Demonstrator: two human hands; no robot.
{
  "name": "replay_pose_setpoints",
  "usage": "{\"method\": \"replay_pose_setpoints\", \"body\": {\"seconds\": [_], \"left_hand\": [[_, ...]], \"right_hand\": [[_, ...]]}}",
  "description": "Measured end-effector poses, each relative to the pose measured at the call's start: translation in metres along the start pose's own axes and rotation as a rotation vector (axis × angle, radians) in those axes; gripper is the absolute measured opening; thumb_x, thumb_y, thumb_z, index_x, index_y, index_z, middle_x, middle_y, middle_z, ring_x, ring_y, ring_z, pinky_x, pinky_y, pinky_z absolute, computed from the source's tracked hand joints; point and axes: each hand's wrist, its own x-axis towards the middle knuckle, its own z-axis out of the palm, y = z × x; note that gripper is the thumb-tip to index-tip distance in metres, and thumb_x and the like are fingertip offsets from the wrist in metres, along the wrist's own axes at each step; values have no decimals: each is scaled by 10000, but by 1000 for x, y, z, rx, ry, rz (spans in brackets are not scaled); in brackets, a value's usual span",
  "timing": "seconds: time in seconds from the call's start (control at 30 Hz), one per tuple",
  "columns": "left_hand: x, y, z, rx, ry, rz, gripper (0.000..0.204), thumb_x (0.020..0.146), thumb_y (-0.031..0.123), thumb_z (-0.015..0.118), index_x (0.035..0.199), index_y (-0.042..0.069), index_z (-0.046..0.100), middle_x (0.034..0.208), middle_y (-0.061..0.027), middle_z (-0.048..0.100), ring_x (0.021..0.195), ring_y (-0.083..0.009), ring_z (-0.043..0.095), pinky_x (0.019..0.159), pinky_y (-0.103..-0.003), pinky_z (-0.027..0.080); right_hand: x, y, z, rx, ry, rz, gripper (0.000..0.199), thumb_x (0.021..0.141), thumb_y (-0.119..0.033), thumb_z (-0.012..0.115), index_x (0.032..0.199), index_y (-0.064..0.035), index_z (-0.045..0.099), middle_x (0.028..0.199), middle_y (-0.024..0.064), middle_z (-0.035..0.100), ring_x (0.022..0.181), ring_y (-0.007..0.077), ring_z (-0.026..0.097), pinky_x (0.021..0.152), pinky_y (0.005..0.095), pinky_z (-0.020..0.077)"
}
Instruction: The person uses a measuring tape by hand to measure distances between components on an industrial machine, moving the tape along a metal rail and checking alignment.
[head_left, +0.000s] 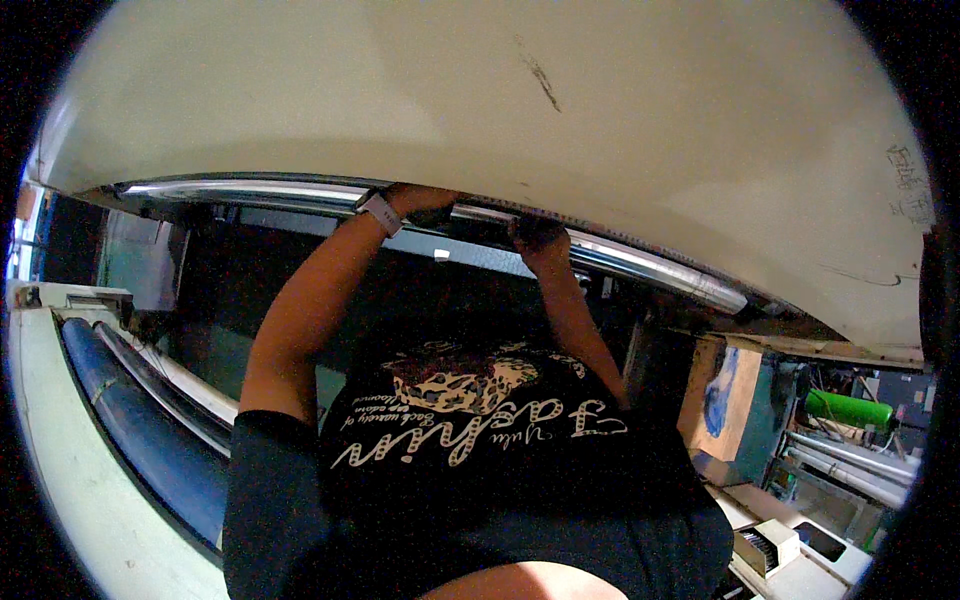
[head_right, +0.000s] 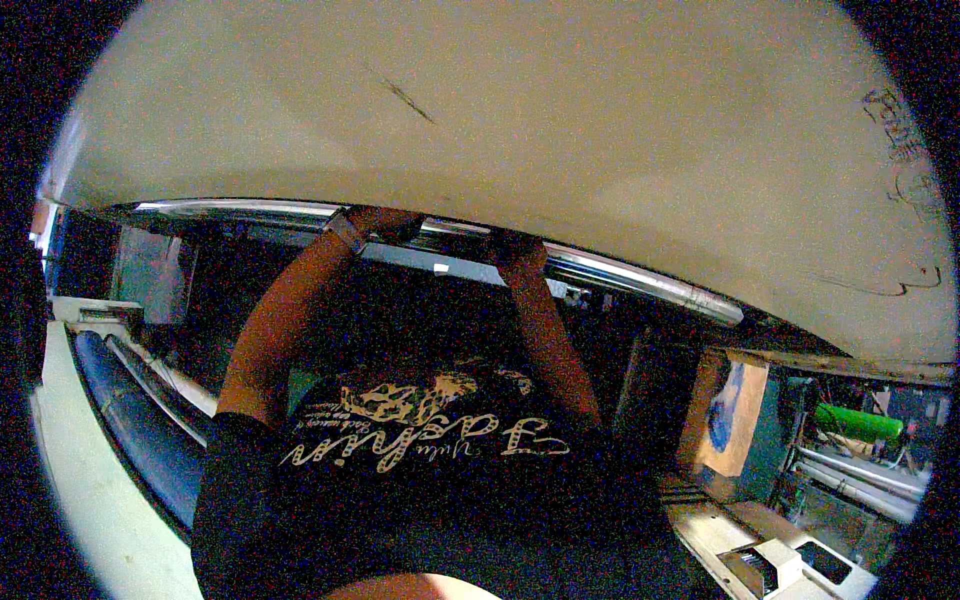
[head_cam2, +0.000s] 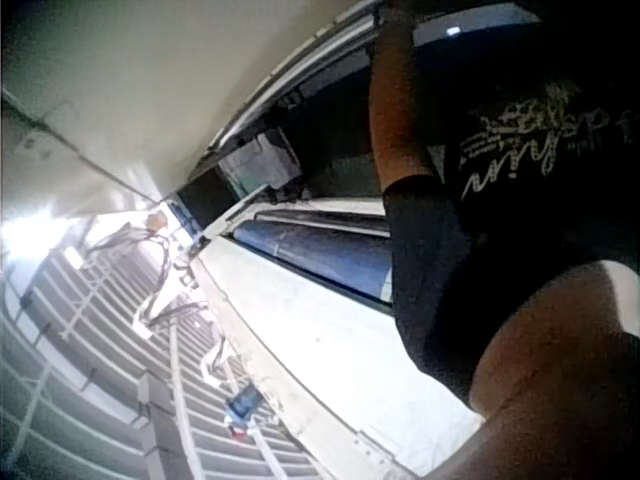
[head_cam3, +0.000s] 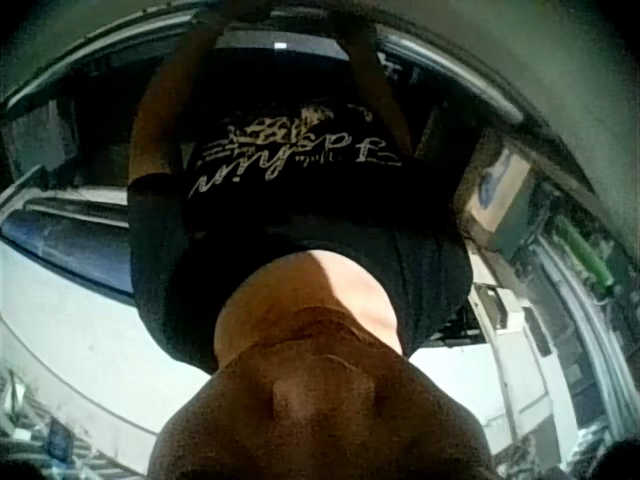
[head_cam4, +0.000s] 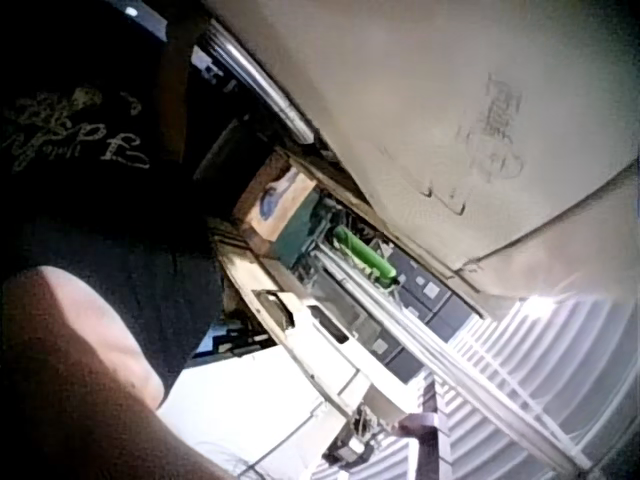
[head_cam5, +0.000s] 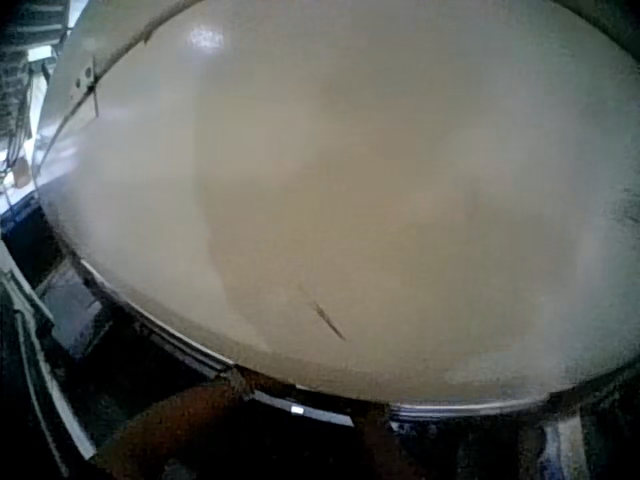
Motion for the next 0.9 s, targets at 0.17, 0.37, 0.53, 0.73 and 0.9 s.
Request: {"method": "replay_pose_setpoints", "body": {"seconds": [0.17, 0.37, 0.53, 0.73, 0.9], "left_hand": [[16, 10, -20, -42, -430, -180, 485, 863, 370, 314, 1269, 106, 306, 1311, -146, 306, 1184, -338, 309, 990, -491, 211], [-1, 5, 0, -41, 34, -119, 442, 810, 372, 488, 1160, 103, 464, 1172, -129, 482, 1087, -299, 435, 929, -418, 323], [11, 12, -20, 7, -233, -162, 489, 842, 397, 383, 1251, 135, 334, 1288, -133, 328, 1181, -311, 311, 982, -459, 225], [11, 10, -23, -87, -427, -245, 520, 853, 410, 354, 1295, 150, 268, 1348, -121, 252, 1227, -307, 249, 1010, -472, 170], [1, 6, -3, -213, 24, -105, 434, 800, 360, 503, 1144, 95, 476, 1158, -147, 485, 1075, -312, 436, 931, -413, 315]], "right_hand": [[-1, 6, 19, 479, 269, 120, 303, 837, -323, 370, 987, -120, 536, 902, 93, 575, 834, 292, 528, 747, 462, 444], [2, 2, 19, 75, 246, -66, 284, 849, -291, 363, 958, -87, 528, 820, 107, 561, 764, 280, 524, 667, 449, 464], [-4, 17, 28, 127, 244, -9, 259, 839, -282, 398, 938, -91, 542, 835, 100, 569, 781, 273, 531, 695, 453, 467], [-9, -5, 12, 764, 157, 96, 269, 823, -303, 442, 961, -98, 548, 909, 92, 583, 848, 270, 540, 757, 425, 477], [-1, -32, -15, 1192, 229, 284, 285, 825, -319, 424, 947, -95, 550, 881, 89, 584, 813, 266, 544, 720, 405, 488]]}}
